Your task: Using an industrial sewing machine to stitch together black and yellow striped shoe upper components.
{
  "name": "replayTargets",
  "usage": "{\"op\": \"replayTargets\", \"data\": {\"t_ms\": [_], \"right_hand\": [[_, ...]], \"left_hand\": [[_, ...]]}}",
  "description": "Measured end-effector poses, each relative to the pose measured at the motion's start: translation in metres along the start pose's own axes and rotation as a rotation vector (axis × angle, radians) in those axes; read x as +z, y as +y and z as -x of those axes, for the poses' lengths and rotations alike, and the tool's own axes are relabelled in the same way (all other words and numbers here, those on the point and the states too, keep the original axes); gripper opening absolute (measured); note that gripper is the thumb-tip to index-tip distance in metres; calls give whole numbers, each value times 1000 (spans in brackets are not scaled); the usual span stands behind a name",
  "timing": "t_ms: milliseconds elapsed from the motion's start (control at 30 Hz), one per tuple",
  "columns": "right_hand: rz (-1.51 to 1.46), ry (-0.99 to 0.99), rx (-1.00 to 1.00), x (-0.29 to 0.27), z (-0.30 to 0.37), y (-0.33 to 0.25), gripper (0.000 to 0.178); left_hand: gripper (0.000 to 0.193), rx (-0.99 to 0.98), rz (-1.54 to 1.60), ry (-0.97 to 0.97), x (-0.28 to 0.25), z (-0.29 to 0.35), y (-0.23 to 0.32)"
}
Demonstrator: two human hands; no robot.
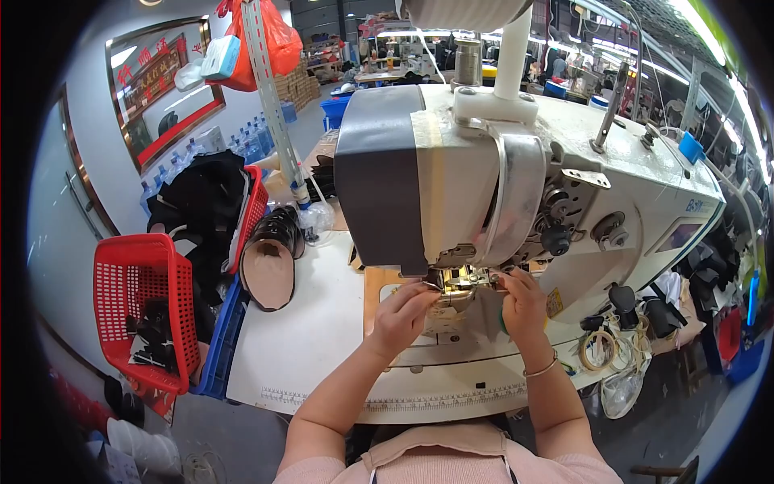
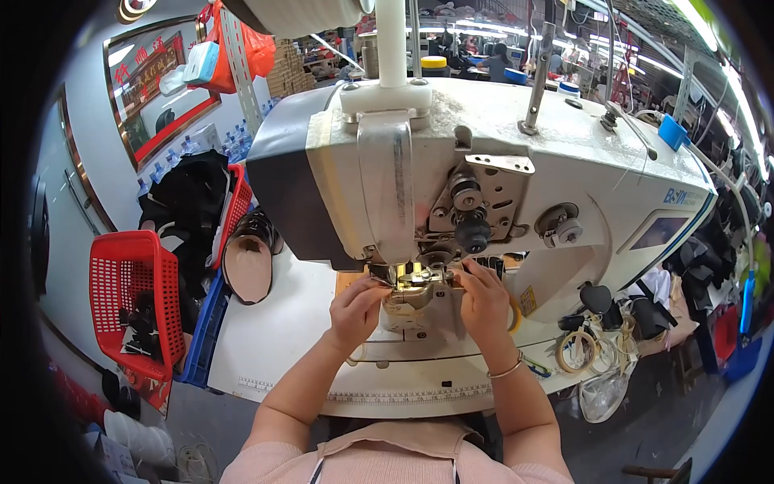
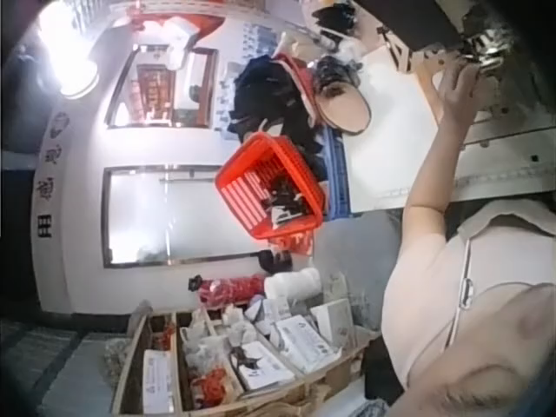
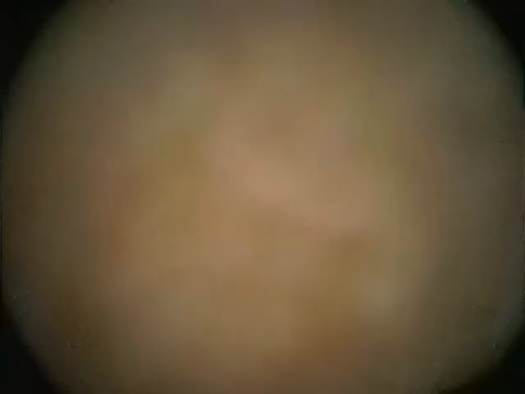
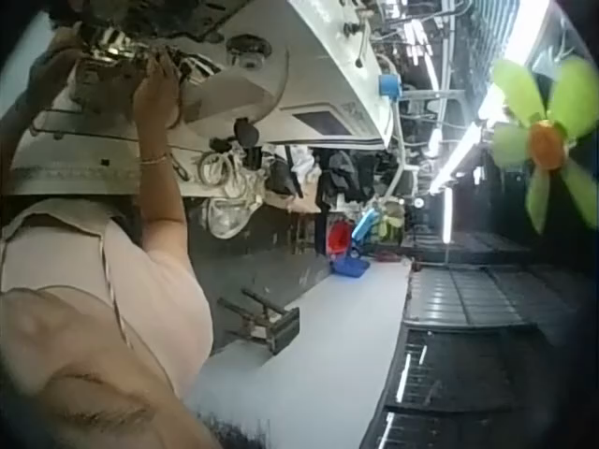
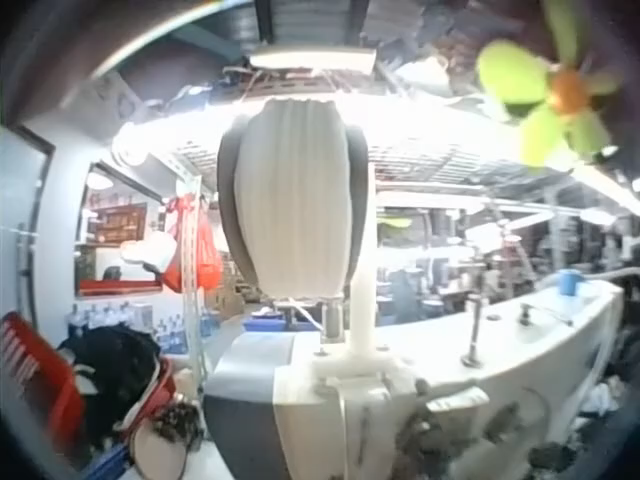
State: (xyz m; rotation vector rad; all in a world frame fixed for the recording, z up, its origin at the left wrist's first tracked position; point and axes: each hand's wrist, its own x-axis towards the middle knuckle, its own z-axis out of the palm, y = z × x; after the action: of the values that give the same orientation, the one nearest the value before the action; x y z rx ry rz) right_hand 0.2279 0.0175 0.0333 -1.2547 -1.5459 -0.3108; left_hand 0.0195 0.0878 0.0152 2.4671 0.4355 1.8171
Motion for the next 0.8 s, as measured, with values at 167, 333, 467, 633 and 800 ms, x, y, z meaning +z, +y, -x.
{"op": "replayTargets", "data": {"t_ms": [167,333,467,633,800], "right_hand": [[-15,-20,39,6,1,9,31],[-43,-142,149,8,9,13,34],[-147,-202,213,9,21,-4,33],[-47,48,-3,20,61,-38,47],[-521,-318,157,48,66,-76,45]], "left_hand": [[26,-268,-76,55,12,-2,-11],[35,-265,-88,-144,25,-12,-62],[43,-174,-141,-187,30,-12,-76],[36,-245,-186,-30,-10,-19,-71],[35,-182,-567,-64,-55,-18,2]]}}
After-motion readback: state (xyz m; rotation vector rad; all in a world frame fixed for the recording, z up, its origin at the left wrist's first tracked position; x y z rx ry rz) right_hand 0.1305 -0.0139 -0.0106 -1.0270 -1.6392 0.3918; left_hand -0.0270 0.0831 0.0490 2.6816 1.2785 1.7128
